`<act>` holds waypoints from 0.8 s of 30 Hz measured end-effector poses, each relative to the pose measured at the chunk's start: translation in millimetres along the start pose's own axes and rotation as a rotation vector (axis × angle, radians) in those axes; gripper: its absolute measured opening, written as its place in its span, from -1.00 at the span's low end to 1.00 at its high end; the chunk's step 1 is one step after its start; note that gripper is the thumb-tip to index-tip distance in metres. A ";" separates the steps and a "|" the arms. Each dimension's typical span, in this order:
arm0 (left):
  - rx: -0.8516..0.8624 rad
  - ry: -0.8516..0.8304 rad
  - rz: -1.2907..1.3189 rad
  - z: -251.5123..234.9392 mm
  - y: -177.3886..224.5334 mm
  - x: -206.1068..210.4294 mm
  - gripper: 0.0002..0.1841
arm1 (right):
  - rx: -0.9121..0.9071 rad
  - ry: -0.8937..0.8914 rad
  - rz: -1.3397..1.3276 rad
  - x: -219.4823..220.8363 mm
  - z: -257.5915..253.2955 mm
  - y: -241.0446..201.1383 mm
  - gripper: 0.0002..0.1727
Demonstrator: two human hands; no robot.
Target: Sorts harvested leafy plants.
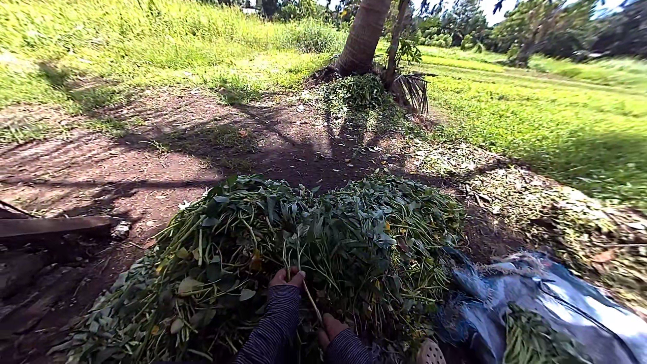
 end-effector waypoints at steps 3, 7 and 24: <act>-0.055 -0.044 -0.043 9.7 7.4 -0.3 -0.68 | -0.045 -0.015 0.013 15.4 8.9 7.5 -0.51; -0.011 0.019 0.084 -2.1 -2.8 -4.9 -0.68 | -0.050 -0.052 0.132 27.3 15.3 27.9 -0.51; -0.134 -0.179 0.325 10.3 14.0 -0.1 -0.72 | 0.021 0.195 0.248 -83.7 -70.7 36.3 -0.43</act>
Point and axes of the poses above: each hand's wrist, its own z-axis away from the middle knuckle, its own x-axis out of the palm, y = z × x, the point moved 10 cm from there along -z, towards the middle knuckle, and after that the axes turned 13 degrees about -x, right-handed, at the moved point
